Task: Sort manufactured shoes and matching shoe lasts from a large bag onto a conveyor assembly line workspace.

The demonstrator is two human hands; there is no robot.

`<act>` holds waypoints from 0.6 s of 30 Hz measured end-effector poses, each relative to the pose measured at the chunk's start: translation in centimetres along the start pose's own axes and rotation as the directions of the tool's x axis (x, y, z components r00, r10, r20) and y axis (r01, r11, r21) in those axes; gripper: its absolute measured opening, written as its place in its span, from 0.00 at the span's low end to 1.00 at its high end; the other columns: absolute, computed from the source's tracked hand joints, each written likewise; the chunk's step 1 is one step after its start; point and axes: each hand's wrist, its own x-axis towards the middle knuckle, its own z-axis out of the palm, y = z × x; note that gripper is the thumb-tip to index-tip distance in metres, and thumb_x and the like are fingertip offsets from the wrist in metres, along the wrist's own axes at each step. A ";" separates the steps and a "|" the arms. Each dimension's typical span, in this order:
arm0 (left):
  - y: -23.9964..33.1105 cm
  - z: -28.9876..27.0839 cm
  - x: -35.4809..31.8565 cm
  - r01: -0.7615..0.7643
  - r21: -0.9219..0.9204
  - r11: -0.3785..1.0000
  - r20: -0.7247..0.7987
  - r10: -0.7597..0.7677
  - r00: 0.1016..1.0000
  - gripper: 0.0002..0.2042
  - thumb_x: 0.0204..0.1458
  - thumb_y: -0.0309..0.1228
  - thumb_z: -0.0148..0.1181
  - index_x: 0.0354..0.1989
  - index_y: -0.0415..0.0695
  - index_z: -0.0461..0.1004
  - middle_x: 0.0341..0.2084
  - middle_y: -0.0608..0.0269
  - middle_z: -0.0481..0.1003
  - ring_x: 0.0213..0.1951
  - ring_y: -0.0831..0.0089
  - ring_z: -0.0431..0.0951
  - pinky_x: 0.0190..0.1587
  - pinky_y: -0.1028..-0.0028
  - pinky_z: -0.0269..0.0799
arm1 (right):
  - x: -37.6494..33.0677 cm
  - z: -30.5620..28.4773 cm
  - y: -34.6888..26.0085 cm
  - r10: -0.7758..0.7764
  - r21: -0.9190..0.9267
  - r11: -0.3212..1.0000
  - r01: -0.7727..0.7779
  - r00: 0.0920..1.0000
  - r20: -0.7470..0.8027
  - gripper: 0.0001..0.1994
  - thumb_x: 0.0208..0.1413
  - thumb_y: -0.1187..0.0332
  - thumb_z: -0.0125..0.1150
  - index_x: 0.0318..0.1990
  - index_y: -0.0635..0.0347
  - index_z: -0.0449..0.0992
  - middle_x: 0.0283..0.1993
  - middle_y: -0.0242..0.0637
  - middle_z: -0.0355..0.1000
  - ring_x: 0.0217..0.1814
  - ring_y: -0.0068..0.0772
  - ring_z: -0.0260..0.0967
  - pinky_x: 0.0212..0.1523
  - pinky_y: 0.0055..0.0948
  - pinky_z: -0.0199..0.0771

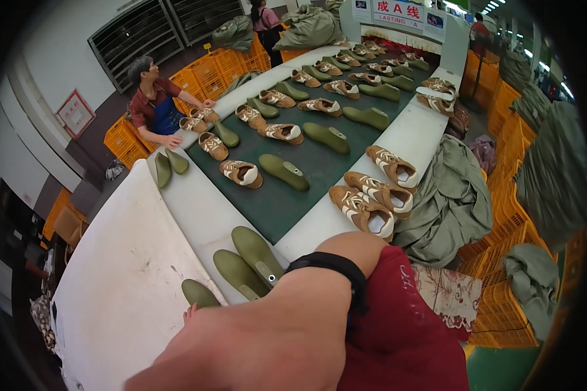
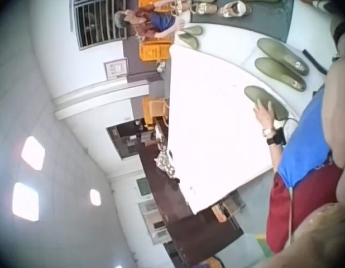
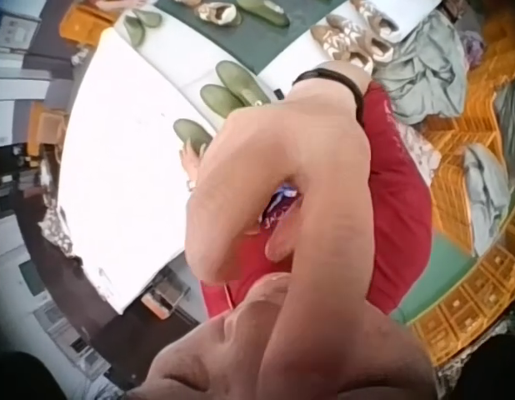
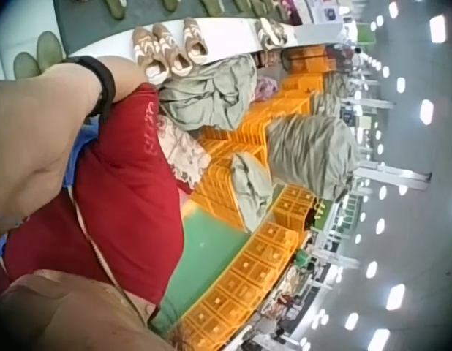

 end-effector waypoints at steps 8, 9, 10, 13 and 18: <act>5.5 -0.9 -0.7 0.349 -0.441 0.827 -0.100 -0.432 0.896 0.17 0.45 0.27 0.54 0.44 0.37 0.66 0.51 0.40 0.60 0.53 0.48 0.60 0.55 0.62 0.57 | 1.4 -0.1 0.2 -0.193 -0.042 0.981 0.190 0.979 -0.064 0.14 0.57 0.63 0.45 0.41 0.64 0.70 0.44 0.44 0.66 0.43 0.45 0.64 0.43 0.33 0.63; 5.6 -0.9 -0.6 0.354 -0.439 0.826 -0.103 -0.438 0.893 0.17 0.45 0.27 0.54 0.44 0.37 0.66 0.51 0.40 0.60 0.53 0.48 0.60 0.55 0.62 0.57 | 1.4 0.1 0.0 -0.217 -0.051 0.976 0.214 0.974 -0.071 0.14 0.57 0.63 0.46 0.41 0.64 0.70 0.45 0.44 0.65 0.44 0.45 0.64 0.43 0.34 0.62; 5.7 -0.8 -0.6 0.347 -0.443 0.827 -0.105 -0.432 0.896 0.17 0.45 0.28 0.54 0.44 0.37 0.66 0.51 0.40 0.60 0.54 0.48 0.60 0.55 0.62 0.56 | 1.4 0.5 -0.2 -0.241 -0.058 0.970 0.237 0.968 -0.075 0.14 0.57 0.63 0.46 0.41 0.63 0.70 0.46 0.44 0.65 0.45 0.45 0.64 0.44 0.34 0.62; 5.8 -0.9 -0.7 0.344 -0.452 0.823 -0.108 -0.433 0.895 0.16 0.45 0.28 0.53 0.44 0.37 0.66 0.50 0.41 0.61 0.54 0.49 0.60 0.56 0.62 0.56 | 1.5 0.8 -0.7 -0.309 -0.097 0.949 0.300 0.947 -0.094 0.14 0.56 0.63 0.46 0.42 0.63 0.71 0.47 0.44 0.64 0.47 0.46 0.63 0.46 0.34 0.60; 5.0 -0.7 -0.9 0.336 -0.462 0.821 -0.137 -0.441 0.887 0.16 0.44 0.28 0.54 0.43 0.37 0.67 0.50 0.41 0.61 0.54 0.49 0.60 0.55 0.62 0.56 | 2.3 0.7 -0.5 -0.422 -0.165 0.901 0.402 0.900 -0.110 0.14 0.56 0.63 0.47 0.43 0.62 0.71 0.50 0.44 0.63 0.50 0.46 0.61 0.50 0.35 0.58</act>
